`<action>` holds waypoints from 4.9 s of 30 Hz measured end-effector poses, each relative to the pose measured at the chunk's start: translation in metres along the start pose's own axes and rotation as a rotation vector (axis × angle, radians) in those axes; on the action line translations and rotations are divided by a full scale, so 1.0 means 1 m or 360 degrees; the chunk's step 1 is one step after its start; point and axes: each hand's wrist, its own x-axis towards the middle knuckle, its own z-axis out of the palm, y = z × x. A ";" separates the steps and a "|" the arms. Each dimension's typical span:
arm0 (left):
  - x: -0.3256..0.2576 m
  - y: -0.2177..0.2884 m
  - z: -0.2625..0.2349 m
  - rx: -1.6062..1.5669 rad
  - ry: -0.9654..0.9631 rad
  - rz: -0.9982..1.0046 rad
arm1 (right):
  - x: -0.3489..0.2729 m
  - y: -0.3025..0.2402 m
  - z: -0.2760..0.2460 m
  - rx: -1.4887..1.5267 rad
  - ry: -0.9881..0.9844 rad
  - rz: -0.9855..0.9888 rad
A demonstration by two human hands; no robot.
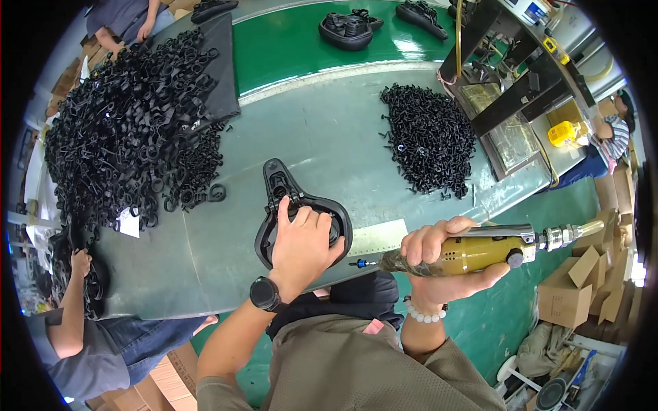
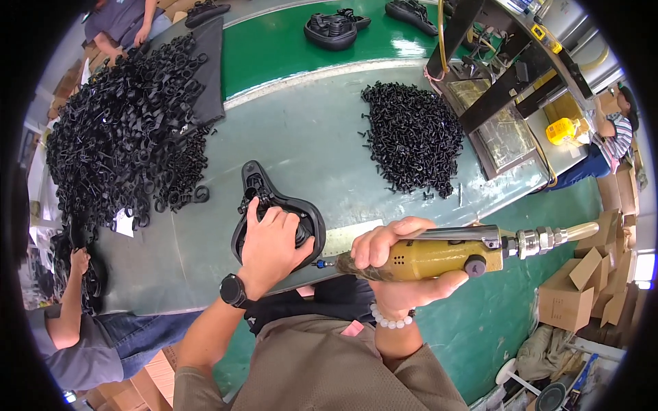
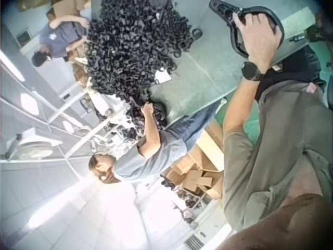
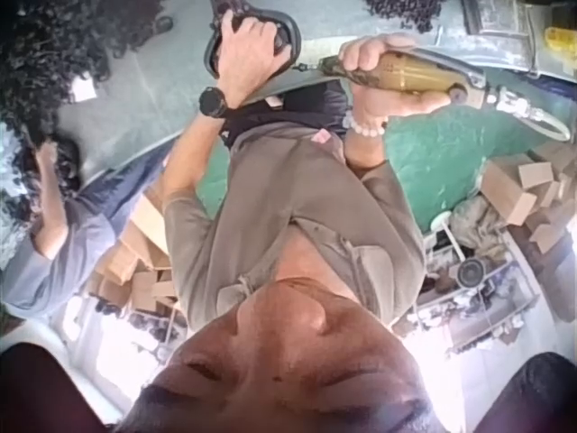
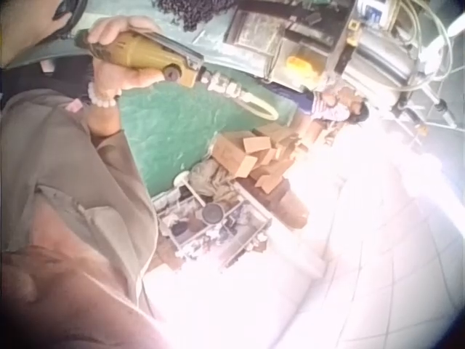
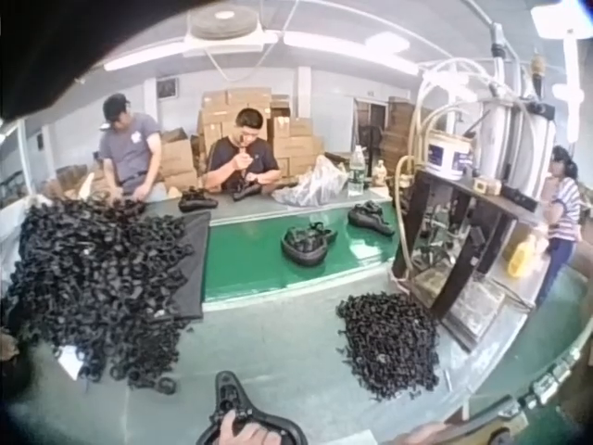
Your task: Assemble plastic components and clips onto bicycle seats using a pneumatic screwdriver.
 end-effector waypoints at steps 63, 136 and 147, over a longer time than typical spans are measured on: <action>-0.111 -0.050 0.003 -0.0391 0.0818 -0.0745 | -0.017 0.028 0.053 0.0026 -0.0733 -0.0014; -0.105 -0.009 0.001 -0.2788 0.0519 -0.0601 | -0.038 0.042 0.067 -0.0088 -0.0558 -0.0005; -0.084 -0.012 -0.029 -0.2681 -0.0010 -0.0992 | -0.035 0.044 0.052 -0.0012 -0.0464 0.0058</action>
